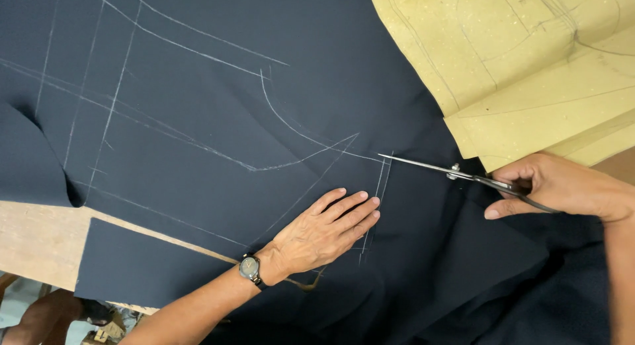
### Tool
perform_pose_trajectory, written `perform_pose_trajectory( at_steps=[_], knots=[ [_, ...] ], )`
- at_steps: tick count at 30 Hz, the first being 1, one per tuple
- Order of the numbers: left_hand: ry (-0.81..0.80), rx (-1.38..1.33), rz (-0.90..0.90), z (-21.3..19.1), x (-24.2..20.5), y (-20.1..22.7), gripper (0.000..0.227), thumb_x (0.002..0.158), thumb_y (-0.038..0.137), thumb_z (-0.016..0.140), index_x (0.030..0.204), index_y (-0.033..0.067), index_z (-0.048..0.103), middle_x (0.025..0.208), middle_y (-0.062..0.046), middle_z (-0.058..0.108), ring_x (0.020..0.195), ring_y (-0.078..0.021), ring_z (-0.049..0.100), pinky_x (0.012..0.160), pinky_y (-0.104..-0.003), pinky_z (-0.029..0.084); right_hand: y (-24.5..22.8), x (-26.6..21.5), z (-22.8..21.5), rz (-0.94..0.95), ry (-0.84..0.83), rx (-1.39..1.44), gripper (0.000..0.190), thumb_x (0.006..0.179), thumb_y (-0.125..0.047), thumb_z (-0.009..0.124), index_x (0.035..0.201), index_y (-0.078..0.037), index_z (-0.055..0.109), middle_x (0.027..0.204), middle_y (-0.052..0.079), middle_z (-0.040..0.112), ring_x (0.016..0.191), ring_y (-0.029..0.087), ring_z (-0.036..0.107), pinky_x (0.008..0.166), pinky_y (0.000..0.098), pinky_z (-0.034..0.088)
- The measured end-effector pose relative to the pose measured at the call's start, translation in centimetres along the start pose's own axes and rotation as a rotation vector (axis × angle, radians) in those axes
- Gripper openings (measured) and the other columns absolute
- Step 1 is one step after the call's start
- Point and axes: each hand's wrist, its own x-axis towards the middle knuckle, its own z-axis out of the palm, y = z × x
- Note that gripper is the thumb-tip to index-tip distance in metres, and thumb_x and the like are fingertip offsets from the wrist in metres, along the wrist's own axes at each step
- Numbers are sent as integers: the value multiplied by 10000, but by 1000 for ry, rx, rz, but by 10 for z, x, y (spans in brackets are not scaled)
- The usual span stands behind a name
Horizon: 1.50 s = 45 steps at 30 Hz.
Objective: The person uses a ruler and chalk to draw straight lines on a large piece of dark fabric. They then use scissors to cut the fabric along the marked lines, following a pattern.
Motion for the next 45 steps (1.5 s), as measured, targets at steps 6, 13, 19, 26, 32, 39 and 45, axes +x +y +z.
perform_pose_trajectory(
  at_steps=[6, 13, 19, 26, 32, 39, 45],
  knots=[
    [13, -17, 1, -2, 0, 0, 487, 1094, 227, 690, 1552, 90, 598, 1638, -112, 558, 1512, -300, 534, 1265, -489, 426, -6, -1, 0, -20, -8, 17, 716, 803, -178, 1143, 615, -68, 461, 620, 8, 331, 567, 157, 294, 546, 343, 235],
    [-1, -2, -2, -1, -1, 0, 507, 1091, 270, 692, 1561, 107, 595, 1649, -94, 549, 1524, -286, 523, 1272, -479, 419, -3, 1, 1, -40, 9, 6, 720, 782, -188, 1146, 607, -65, 459, 611, 15, 334, 562, 165, 291, 541, 346, 232],
    [12, -16, 0, -2, -1, 0, 493, 1095, 229, 684, 1559, 90, 591, 1644, -113, 554, 1515, -299, 539, 1260, -482, 438, 7, 4, 5, -63, 8, 24, 734, 755, -140, 1159, 616, -67, 442, 623, 6, 335, 577, 155, 303, 534, 340, 257],
    [23, 1, -7, -3, 1, -1, 441, 1104, 225, 656, 1529, 109, 626, 1620, -97, 583, 1491, -286, 561, 1259, -474, 436, 4, 4, 8, -73, -33, 142, 615, 814, -130, 1099, 623, -54, 519, 634, 5, 369, 574, 147, 330, 530, 341, 237],
    [42, -3, 4, -5, 0, -1, 434, 1116, 187, 659, 1539, 106, 607, 1623, -116, 580, 1476, -302, 590, 1248, -481, 462, -16, 4, 20, -33, 0, 140, 596, 837, -161, 1078, 646, -43, 526, 661, 15, 368, 610, 162, 327, 565, 344, 230],
    [30, -4, 9, -6, 0, -1, 433, 1116, 203, 657, 1536, 112, 606, 1612, -115, 590, 1474, -310, 586, 1255, -485, 452, -27, 8, 21, -101, -26, 113, 579, 850, -197, 1050, 641, -66, 526, 654, 6, 354, 605, 162, 309, 571, 337, 233],
    [38, 6, 10, -5, -1, -2, 431, 1118, 186, 647, 1540, 111, 605, 1610, -113, 594, 1479, -306, 584, 1256, -480, 452, -33, 9, 22, -73, -24, 133, 609, 829, -200, 1069, 649, -60, 505, 664, 9, 363, 609, 163, 317, 566, 350, 235]
  ],
)
